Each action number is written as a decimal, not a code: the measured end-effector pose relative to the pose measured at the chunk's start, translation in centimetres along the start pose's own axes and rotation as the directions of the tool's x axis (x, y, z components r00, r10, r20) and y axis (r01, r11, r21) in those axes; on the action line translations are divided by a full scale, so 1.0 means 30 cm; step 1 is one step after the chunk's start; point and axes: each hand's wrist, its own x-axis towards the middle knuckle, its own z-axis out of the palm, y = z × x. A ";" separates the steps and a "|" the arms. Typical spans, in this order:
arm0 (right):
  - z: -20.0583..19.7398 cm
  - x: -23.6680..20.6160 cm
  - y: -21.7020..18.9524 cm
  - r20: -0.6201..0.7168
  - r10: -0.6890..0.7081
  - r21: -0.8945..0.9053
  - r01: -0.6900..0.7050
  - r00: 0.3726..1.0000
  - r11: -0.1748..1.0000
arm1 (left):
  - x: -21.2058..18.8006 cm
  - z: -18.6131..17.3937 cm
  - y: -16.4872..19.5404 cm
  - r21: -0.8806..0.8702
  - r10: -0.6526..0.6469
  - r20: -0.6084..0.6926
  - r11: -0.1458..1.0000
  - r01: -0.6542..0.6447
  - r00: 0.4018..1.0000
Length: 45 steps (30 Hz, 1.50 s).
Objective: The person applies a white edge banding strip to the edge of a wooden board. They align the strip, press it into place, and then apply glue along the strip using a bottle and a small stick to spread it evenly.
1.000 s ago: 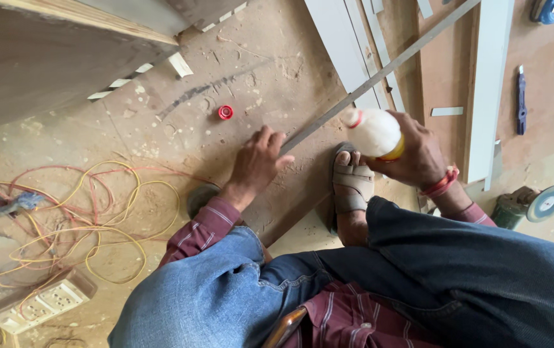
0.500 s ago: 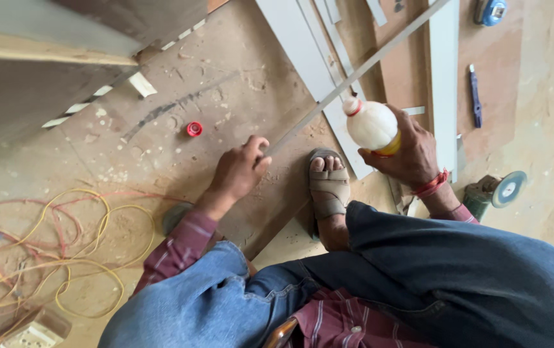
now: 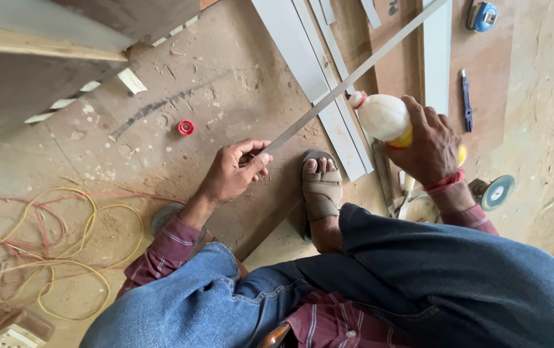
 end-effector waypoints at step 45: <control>-0.343 0.019 -0.389 0.086 -0.465 -0.264 0.471 0.881 0.842 | -0.149 -0.071 0.120 -0.264 0.310 0.230 0.932 -0.248 0.922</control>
